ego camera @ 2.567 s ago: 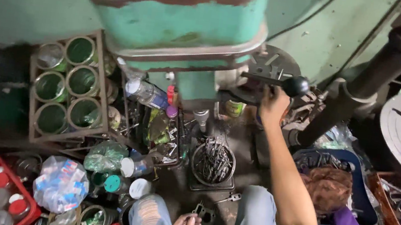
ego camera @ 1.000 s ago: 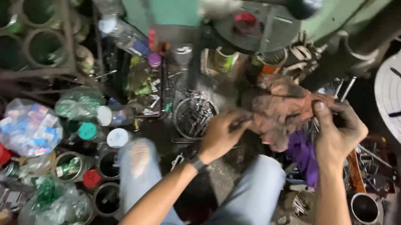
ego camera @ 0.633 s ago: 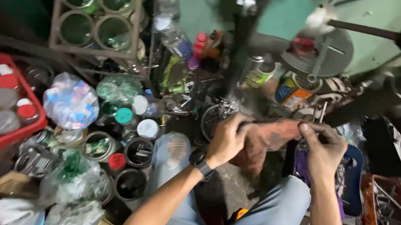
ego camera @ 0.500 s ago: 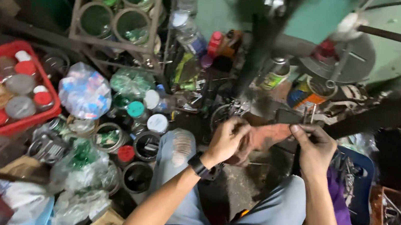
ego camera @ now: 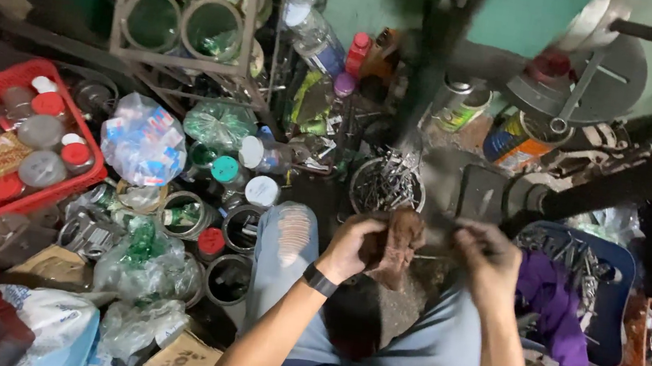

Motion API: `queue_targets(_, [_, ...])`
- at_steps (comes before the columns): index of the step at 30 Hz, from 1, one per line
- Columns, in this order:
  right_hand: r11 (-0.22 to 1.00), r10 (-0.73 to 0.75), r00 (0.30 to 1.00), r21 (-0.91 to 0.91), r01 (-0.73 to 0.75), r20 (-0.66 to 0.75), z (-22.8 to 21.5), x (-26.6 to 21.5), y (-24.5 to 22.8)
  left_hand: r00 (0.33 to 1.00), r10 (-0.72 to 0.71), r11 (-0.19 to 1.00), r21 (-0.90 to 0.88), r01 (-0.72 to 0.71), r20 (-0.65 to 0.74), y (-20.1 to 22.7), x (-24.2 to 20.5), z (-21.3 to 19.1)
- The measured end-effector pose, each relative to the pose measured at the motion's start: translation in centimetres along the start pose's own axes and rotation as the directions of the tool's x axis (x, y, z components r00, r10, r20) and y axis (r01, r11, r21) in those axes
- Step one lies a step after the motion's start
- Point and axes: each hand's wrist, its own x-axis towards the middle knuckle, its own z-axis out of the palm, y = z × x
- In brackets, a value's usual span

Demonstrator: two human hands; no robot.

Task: The person walks to a drill press in a cluttered workshop and sits on the floor. They place a metal engine part under the drill bit, wipe it with a cloth, and operate the drill press to drill into the part. The person repeatedly adjusts the part and operates the drill lever.

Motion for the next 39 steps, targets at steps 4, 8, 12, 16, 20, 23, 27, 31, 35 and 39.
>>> queue_targets(4, [0.711, 0.199, 0.938, 0.616, -0.338, 0.285, 2.6, -2.1, 1.0, 0.991, -0.126, 0.969, -0.209, 0.131, 0.037, -2.2, -0.1, 1.0])
queue_targets(8, [0.386, 0.098, 0.905, 0.822, -0.418, 0.414, 5.7, -2.0, 2.8, 0.996, 0.013, 0.999, -0.037, -0.01, 0.089, -2.8, -1.2, 2.3])
queue_targets(12, [0.172, 0.175, 0.798, 0.78, -0.601, 0.577, 6.8, -2.0, 1.2, 0.998, 0.049, 0.992, 0.122, -0.043, -0.044, -3.4, -0.9, 1.4])
queue_targets(16, [0.222, 0.376, 0.752, 0.735, -0.64, 0.541, 7.8, -2.2, -0.6, 0.978, 0.09, 0.995, 0.048, -0.082, -0.187, -3.6, -0.4, 1.0])
queue_targets(20, [0.847, 0.192, 0.977, 0.487, -0.214, 0.096, 8.7, -3.5, 0.1, 0.978, 0.157, 0.988, 0.005, -0.157, -0.138, -5.2, 0.9, -1.8])
queue_targets(23, [0.947, -0.318, 0.947, -0.032, 0.319, 0.05, 5.6, -4.1, -2.2, 0.967, 0.2, 0.979, 0.061, -0.192, -0.155, -5.9, 1.3, -2.5])
queue_targets(27, [0.805, -0.545, 0.797, -0.102, 0.584, 0.259, 1.3, -5.8, 0.0, 0.985, -0.034, 0.989, -0.149, 0.008, -0.17, -3.4, 0.9, -3.7])
queue_targets(31, [0.99, -0.014, 0.986, 0.138, -0.009, 0.164, -0.5, -6.2, 3.5, 0.981, 0.026, 0.986, -0.154, -0.056, -0.19, -3.0, 1.1, -5.9])
queue_targets(35, [0.37, -0.188, 0.822, 0.814, -0.448, 0.538, 2.6, -4.7, 0.7, 0.997, -0.063, 0.997, -0.036, 0.061, -0.051, -4.0, -0.1, -3.2])
queue_targets(39, [0.135, -0.147, 0.747, 0.762, -0.634, 0.648, 6.5, -4.0, 3.4, 0.996, -0.062, 0.998, 0.009, 0.062, 0.071, -4.5, -0.3, -4.5])
